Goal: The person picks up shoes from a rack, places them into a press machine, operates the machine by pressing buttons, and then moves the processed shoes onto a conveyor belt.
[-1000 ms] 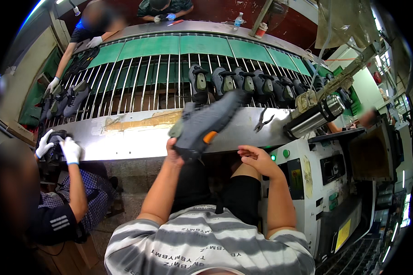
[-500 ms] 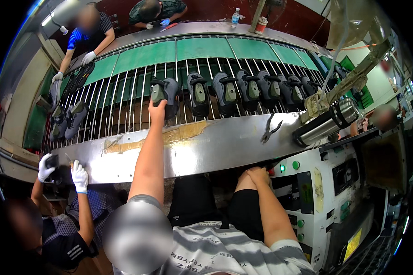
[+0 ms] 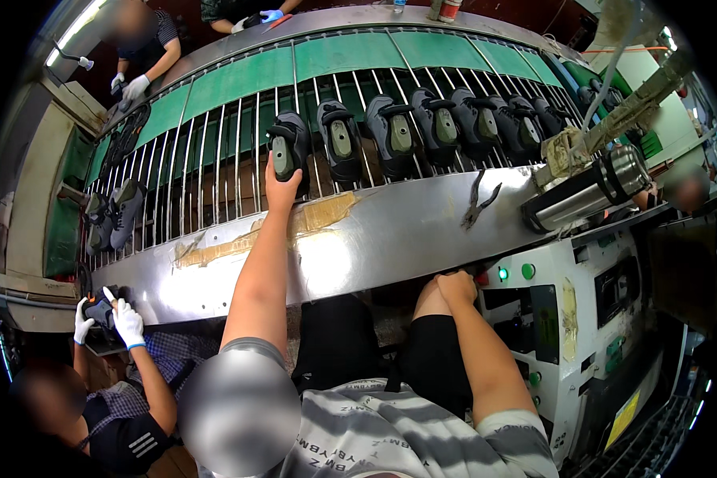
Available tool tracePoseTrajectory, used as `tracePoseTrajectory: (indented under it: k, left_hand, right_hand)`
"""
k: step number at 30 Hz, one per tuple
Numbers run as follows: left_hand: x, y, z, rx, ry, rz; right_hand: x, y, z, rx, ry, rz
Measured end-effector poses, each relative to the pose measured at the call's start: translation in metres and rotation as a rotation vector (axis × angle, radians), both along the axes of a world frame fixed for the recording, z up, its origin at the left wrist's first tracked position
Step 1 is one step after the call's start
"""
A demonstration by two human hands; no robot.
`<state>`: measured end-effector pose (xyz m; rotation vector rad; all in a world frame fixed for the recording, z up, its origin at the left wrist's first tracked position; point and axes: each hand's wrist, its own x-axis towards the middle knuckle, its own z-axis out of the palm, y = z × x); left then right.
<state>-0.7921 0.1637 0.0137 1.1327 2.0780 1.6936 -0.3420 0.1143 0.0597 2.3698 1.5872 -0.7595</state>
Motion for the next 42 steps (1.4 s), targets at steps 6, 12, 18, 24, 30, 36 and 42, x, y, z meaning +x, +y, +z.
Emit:
tracePoseTrajectory:
  k: [6,12,18,24,30,36,42]
  left_hand:
    - [0.075,-0.023,0.006,-0.032,0.298,0.413]
    - [0.248,-0.112,0.264,0.676,0.065,-1.13]
    - [0.32,-0.168,0.385,1.131,-0.114,-1.45]
    - [0.353,-0.199,0.403,1.158,-0.121,-1.543]
    - [0.363,-0.214,0.404,1.169,-0.136,-1.533]
    - [0.389,-0.226,0.402,1.182,-0.147,-1.594]
    - [0.4,-0.24,0.403,1.204,-0.146,-1.579]
  right_hand:
    - [0.002,-0.008,0.002,0.044,-0.001,-0.057]
    - [0.028,-0.011,-0.048,0.137,0.032,-0.008]
    - [0.013,-0.025,-0.009,0.055,0.013,-0.091]
    - [0.022,-0.029,-0.007,0.094,0.001,-0.106]
    - [0.022,-0.036,0.002,0.109,0.002,-0.081]
    - [0.044,-0.032,-0.022,0.155,0.016,-0.074]
    - [0.053,-0.034,-0.024,0.144,0.019,-0.095]
